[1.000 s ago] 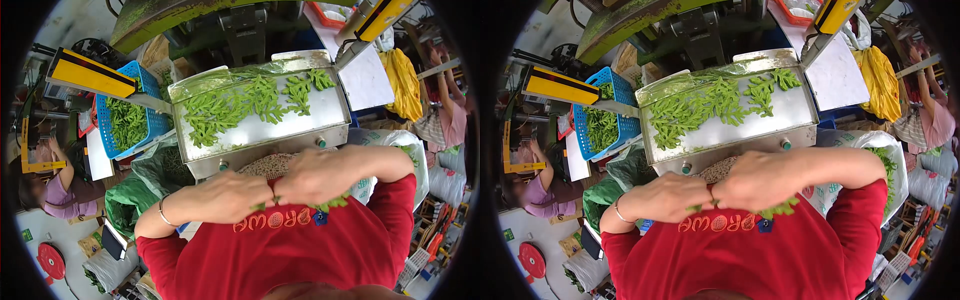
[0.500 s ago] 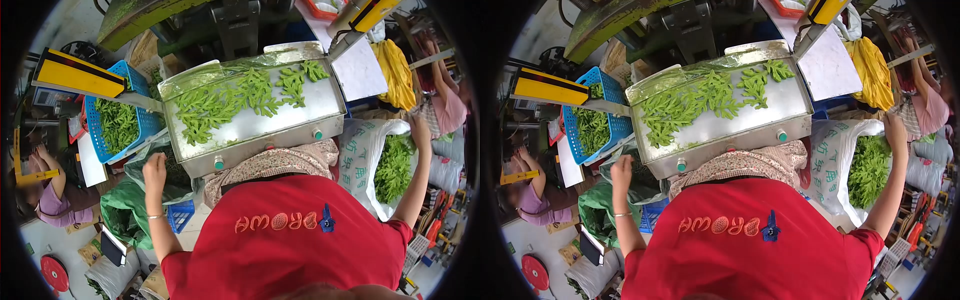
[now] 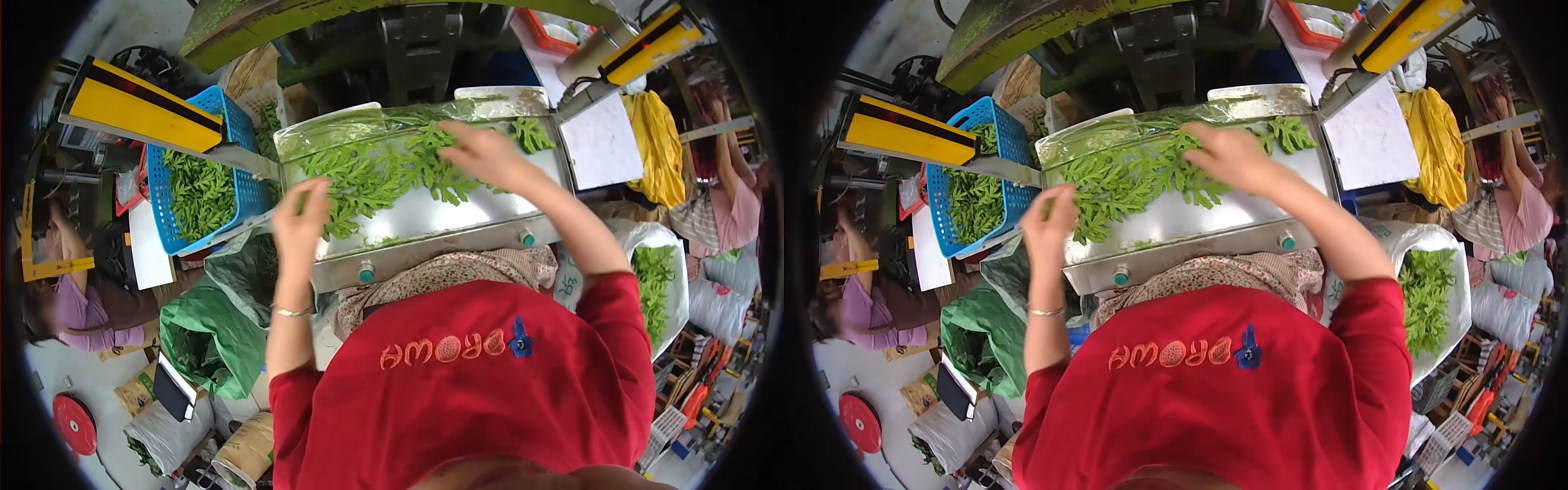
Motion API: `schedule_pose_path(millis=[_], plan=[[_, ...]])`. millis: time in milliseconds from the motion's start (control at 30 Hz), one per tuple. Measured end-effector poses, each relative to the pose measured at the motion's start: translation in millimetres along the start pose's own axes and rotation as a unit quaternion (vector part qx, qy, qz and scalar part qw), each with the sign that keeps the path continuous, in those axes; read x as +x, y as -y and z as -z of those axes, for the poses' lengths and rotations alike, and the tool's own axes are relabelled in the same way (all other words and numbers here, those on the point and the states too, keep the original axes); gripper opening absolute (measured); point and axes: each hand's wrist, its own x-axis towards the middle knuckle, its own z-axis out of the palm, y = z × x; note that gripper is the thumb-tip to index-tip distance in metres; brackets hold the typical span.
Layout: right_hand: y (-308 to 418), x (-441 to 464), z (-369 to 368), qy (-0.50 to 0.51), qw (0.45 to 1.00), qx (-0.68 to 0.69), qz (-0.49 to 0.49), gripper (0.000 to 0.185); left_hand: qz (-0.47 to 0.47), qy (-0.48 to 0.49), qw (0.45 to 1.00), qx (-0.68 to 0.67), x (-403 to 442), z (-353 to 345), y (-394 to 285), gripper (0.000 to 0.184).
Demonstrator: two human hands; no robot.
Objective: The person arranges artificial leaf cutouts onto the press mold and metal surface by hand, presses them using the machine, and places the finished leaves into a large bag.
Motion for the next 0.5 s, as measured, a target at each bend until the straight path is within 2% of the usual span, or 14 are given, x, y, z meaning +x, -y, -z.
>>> schedule_pose_path(millis=[33,67,133,167,300,333,467,500], plan=[[0,17,-21,-0.018,0.998,0.010,0.052,0.042,0.031,0.034,0.997,-0.057,2,-20,-5,0.014],[4,26,-31,-0.011,0.998,0.043,0.044,0.035,0.023,0.049,0.995,-0.078,3,-39,-8,0.015],[5,38,-36,0.093,0.995,0.031,-0.015,0.027,-0.013,0.053,0.993,-0.101,9,-62,-6,0.015],[4,37,-34,0.095,0.995,0.031,-0.015,0.027,-0.010,0.052,0.994,-0.100,16,-65,-7,0.015],[-2,11,-16,-0.008,0.975,0.214,0.062,0.019,-0.064,0.116,0.985,-0.107,37,-76,-11,0.018],[-2,9,-14,-0.011,0.975,0.215,0.060,0.019,-0.064,0.119,0.985,-0.106,42,-78,-15,0.018],[1,3,-3,-0.039,0.929,0.342,0.134,0.011,0.123,0.305,0.929,-0.171,54,-79,-37,0.016],[3,4,-1,-0.040,0.929,0.343,0.136,0.011,0.121,0.304,0.929,-0.170,54,-77,-40,0.016]])
